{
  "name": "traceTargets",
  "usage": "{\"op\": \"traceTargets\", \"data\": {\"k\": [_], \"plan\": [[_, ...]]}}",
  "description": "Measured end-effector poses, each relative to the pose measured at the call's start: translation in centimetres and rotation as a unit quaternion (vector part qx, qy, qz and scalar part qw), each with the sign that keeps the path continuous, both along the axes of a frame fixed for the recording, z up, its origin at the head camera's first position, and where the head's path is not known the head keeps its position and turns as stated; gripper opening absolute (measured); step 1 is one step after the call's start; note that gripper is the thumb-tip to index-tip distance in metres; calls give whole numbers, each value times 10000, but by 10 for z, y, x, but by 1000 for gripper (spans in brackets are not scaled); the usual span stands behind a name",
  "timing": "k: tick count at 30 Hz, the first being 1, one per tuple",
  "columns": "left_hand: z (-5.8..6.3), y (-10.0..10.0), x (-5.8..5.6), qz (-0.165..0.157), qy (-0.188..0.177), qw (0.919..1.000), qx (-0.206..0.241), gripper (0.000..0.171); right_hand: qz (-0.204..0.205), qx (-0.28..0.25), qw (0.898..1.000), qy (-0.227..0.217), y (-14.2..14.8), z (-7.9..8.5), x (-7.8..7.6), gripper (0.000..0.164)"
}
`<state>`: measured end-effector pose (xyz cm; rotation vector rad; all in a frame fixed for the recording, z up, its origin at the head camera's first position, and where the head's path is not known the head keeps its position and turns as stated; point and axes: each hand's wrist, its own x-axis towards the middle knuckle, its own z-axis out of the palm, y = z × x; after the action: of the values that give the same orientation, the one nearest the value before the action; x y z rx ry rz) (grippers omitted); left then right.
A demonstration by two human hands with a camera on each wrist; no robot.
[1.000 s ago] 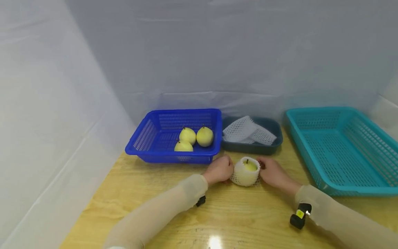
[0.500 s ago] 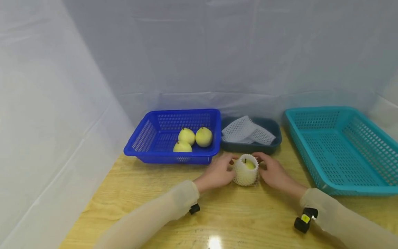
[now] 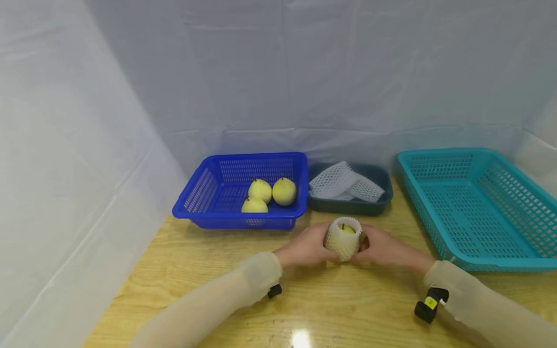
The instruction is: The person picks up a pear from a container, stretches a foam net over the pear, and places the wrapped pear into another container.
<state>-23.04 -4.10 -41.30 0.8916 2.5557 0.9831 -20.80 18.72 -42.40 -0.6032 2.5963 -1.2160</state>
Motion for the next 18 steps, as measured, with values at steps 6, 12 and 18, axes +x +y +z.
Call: {"op": "traceTargets", "data": {"k": [6, 12, 18], "plan": [[-1, 3, -3, 17, 77, 9996, -260, 69, -16, -5, 10000, -35, -3, -2, -1, 56], [-2, 5, -4, 72, -4, 9992, -383, 71, 66, -35, 10000, 2, -4, -1, -1, 67], [-4, 4, -4, 157, -332, 9992, -128, 76, 217, -55, 9993, 289, -5, -1, 0, 78]]}}
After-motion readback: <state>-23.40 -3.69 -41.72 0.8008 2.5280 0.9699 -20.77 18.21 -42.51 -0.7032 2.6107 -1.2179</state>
